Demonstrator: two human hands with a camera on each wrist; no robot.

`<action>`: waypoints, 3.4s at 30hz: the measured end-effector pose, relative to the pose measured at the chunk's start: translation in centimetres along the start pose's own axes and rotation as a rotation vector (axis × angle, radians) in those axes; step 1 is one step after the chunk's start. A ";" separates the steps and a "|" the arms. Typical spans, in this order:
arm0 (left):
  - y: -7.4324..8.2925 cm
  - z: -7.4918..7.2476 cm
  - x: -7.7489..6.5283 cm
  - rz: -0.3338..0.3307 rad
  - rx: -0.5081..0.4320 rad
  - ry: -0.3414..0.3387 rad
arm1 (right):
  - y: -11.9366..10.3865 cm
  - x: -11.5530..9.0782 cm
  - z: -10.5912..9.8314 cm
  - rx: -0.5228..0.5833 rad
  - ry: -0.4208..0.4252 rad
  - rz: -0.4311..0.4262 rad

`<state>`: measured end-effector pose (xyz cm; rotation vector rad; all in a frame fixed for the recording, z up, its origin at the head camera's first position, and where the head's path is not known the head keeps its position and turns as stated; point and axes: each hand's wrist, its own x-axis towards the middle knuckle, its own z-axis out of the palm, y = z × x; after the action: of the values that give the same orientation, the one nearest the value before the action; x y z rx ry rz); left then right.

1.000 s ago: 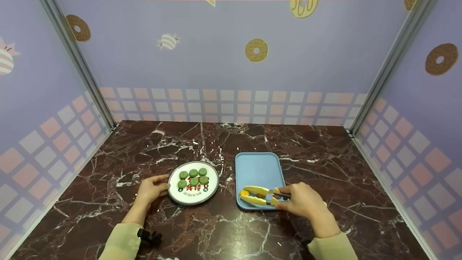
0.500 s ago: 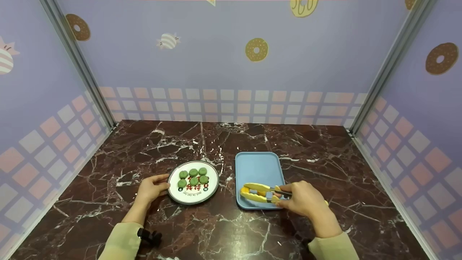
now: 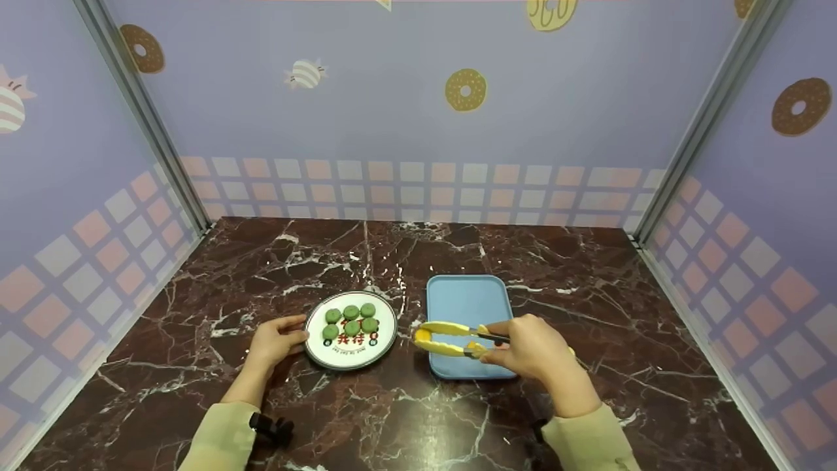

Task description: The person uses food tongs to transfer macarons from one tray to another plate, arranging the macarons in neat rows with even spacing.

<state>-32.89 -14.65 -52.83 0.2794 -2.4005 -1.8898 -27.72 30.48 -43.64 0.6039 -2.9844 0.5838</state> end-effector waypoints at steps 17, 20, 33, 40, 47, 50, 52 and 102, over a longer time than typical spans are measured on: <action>0.0 0.0 0.0 -0.006 0.003 0.000 | -4.8 4.8 2.9 -0.009 0.037 -0.220; 0.0 0.0 0.0 0.002 0.020 0.005 | -5.9 5.6 3.7 -0.003 0.037 -0.239; -0.2 0.0 0.0 0.013 0.014 -0.001 | -8.9 8.0 6.2 0.001 0.014 -0.292; -0.2 0.0 0.1 0.010 0.014 -0.002 | -9.3 8.8 7.1 0.007 0.000 -0.299; -0.1 0.0 0.1 -0.003 0.004 0.001 | -9.4 9.1 7.6 0.006 -0.021 -0.259; -0.1 0.1 0.1 -0.002 0.011 0.001 | -9.5 9.2 7.7 0.002 -0.021 -0.266; 0.0 0.0 0.1 0.001 0.011 0.001 | -9.5 9.2 7.7 0.002 -0.020 -0.272; 0.0 0.0 0.0 0.004 -0.035 -0.004 | -4.7 5.8 5.5 0.046 0.106 -0.235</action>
<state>-32.88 -14.62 -52.84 0.2686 -2.3663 -1.9299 -31.07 22.33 -46.39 0.8820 -2.7554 0.6437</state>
